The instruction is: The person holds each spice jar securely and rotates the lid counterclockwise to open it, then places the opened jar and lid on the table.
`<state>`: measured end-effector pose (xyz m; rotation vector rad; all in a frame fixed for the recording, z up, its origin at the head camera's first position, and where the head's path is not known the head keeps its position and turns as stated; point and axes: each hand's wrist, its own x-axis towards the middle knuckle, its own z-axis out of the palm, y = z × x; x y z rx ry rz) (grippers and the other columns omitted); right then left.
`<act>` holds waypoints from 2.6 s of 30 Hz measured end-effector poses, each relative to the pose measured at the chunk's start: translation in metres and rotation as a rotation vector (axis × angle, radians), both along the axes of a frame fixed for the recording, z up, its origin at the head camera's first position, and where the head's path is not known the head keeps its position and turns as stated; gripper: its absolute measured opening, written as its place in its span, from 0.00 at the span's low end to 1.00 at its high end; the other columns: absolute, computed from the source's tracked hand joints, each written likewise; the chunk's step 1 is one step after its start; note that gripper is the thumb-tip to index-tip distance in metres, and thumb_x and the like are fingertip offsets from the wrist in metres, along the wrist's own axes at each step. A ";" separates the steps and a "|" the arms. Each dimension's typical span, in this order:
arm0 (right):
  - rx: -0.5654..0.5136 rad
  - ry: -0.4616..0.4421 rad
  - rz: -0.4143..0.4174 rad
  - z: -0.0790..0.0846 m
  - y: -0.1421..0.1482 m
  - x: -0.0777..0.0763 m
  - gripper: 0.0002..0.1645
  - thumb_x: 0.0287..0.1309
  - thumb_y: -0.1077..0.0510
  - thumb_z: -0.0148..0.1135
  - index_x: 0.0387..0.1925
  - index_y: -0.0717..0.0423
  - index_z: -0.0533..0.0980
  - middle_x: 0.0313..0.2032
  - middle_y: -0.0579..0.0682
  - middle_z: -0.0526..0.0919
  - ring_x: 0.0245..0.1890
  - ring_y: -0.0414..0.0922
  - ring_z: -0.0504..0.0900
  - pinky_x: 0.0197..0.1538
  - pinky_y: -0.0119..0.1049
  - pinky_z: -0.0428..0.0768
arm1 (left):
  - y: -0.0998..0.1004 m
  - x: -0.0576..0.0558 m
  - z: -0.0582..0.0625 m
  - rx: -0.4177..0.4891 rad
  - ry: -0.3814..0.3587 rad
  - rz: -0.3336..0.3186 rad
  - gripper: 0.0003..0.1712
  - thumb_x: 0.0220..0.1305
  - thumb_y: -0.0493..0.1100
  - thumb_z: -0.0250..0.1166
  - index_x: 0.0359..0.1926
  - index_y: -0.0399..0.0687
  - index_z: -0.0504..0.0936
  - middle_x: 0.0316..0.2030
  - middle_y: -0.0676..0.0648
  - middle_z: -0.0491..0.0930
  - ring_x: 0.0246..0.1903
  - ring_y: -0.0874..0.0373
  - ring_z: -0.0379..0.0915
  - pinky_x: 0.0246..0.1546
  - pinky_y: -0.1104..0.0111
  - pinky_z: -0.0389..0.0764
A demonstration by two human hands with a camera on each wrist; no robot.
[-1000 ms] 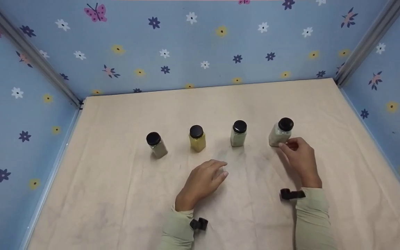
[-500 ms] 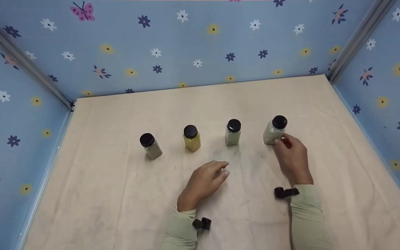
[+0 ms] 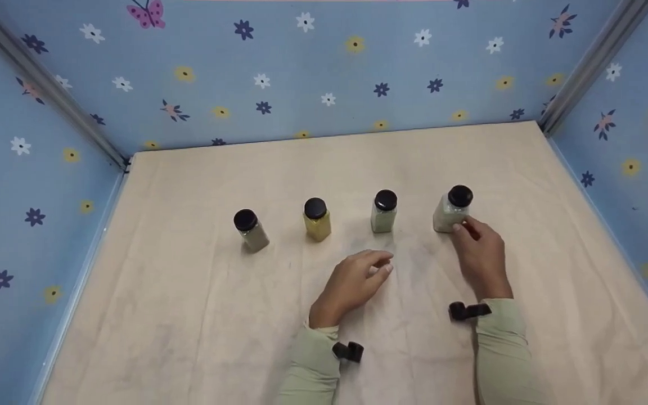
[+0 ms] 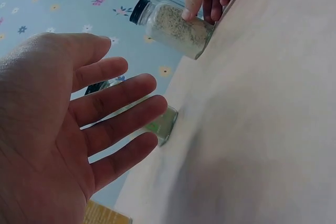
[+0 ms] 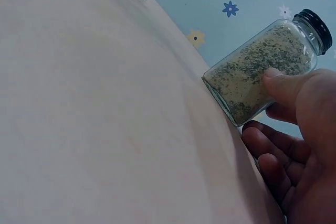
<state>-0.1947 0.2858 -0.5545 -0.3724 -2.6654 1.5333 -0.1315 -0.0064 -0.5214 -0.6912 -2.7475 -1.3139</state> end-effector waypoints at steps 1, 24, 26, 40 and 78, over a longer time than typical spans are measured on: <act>0.001 0.003 -0.008 0.000 0.002 0.000 0.41 0.66 0.30 0.53 0.72 0.46 0.67 0.63 0.50 0.75 0.63 0.47 0.71 0.66 0.47 0.68 | 0.003 -0.003 0.002 -0.011 0.011 -0.013 0.18 0.74 0.50 0.58 0.57 0.48 0.84 0.48 0.56 0.84 0.48 0.65 0.79 0.49 0.69 0.79; -0.029 0.042 -0.022 -0.004 -0.004 -0.003 0.35 0.67 0.32 0.56 0.68 0.42 0.72 0.61 0.46 0.78 0.61 0.43 0.74 0.63 0.45 0.72 | 0.047 -0.044 0.005 0.019 0.289 -0.039 0.12 0.71 0.45 0.61 0.50 0.49 0.85 0.48 0.53 0.82 0.51 0.62 0.77 0.52 0.71 0.76; -0.023 0.058 -0.024 -0.005 -0.004 -0.004 0.34 0.67 0.33 0.56 0.68 0.42 0.73 0.61 0.46 0.79 0.61 0.43 0.75 0.63 0.45 0.72 | 0.050 -0.047 0.005 0.038 0.306 -0.035 0.11 0.72 0.44 0.61 0.49 0.49 0.85 0.47 0.53 0.82 0.51 0.62 0.77 0.52 0.71 0.75; 0.058 0.072 -0.003 -0.004 0.004 0.000 0.32 0.72 0.37 0.52 0.70 0.47 0.71 0.65 0.50 0.75 0.67 0.49 0.70 0.68 0.50 0.67 | 0.073 -0.059 0.001 0.145 0.167 -0.078 0.13 0.73 0.45 0.60 0.51 0.46 0.85 0.48 0.53 0.82 0.47 0.62 0.77 0.46 0.78 0.75; 0.114 0.069 -0.008 -0.002 -0.005 -0.009 0.28 0.75 0.47 0.52 0.69 0.53 0.71 0.66 0.53 0.74 0.69 0.53 0.68 0.70 0.50 0.64 | 0.122 -0.097 0.008 0.398 -0.148 0.075 0.21 0.72 0.44 0.61 0.63 0.45 0.77 0.65 0.45 0.72 0.65 0.61 0.65 0.59 0.66 0.73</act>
